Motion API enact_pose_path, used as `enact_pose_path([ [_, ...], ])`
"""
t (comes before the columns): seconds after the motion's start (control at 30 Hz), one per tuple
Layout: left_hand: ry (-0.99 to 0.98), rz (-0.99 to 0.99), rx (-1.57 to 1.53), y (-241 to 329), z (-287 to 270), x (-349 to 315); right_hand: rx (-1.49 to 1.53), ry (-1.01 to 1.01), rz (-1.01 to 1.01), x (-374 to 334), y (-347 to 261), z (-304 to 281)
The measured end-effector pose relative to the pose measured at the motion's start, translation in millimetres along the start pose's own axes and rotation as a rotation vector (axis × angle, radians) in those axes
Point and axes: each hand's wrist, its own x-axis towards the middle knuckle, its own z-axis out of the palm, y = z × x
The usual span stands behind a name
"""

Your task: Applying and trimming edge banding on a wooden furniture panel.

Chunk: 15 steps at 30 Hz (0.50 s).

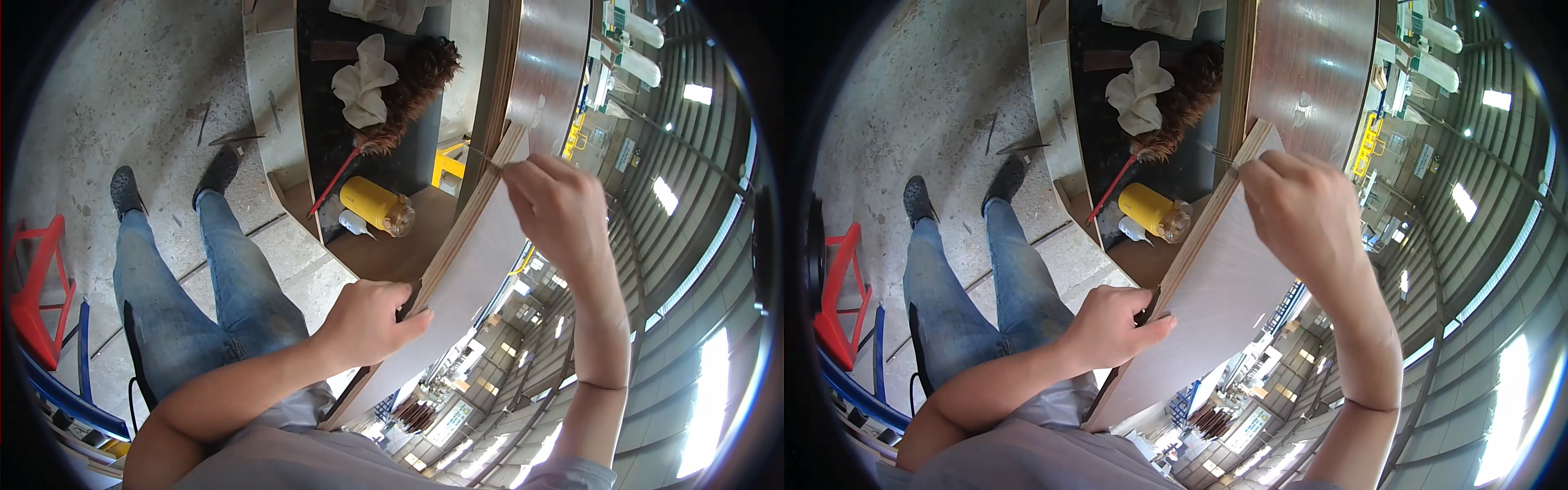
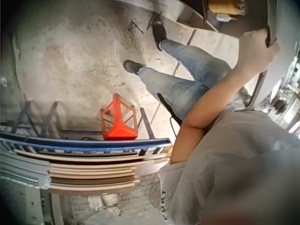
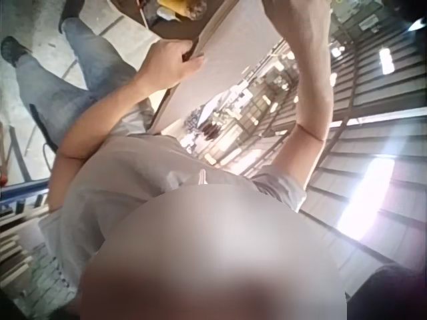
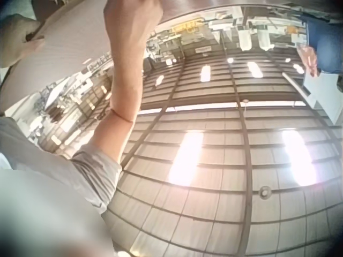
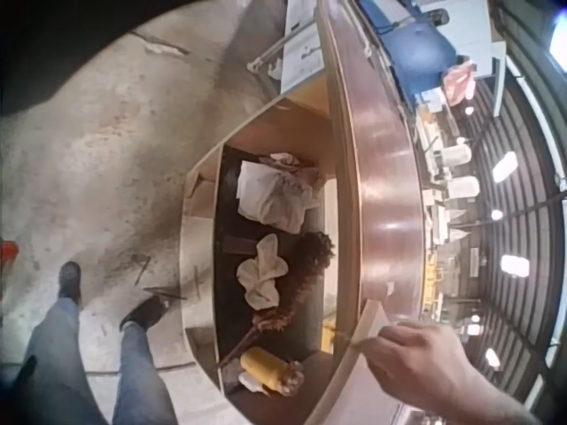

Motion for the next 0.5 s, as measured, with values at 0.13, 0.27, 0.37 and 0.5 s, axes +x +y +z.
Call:
enact_pose_path([
  [0.13, 0.02, 0.016, 0.001, 1.9, -4.2, 0.0, 0.181, -0.129, -0.211, -15.2, -31.9, 2.1],
  [0.27, 0.016, 0.026, -0.027, 0.4, -0.9, -1.1, 0.197, -0.077, -0.074, -6.1, -6.4, -4.0],
  [0.37, -0.037, 0.012, 0.056, -1.7, -1.0, -0.8, 0.093, -0.018, 0.082, 0.8, 7.1, -3.7],
  [0.5, 0.028, 0.032, -0.024, -3.5, 1.0, -2.5, 0.129, -0.251, -0.118, 1.1, -20.5, -13.2],
])
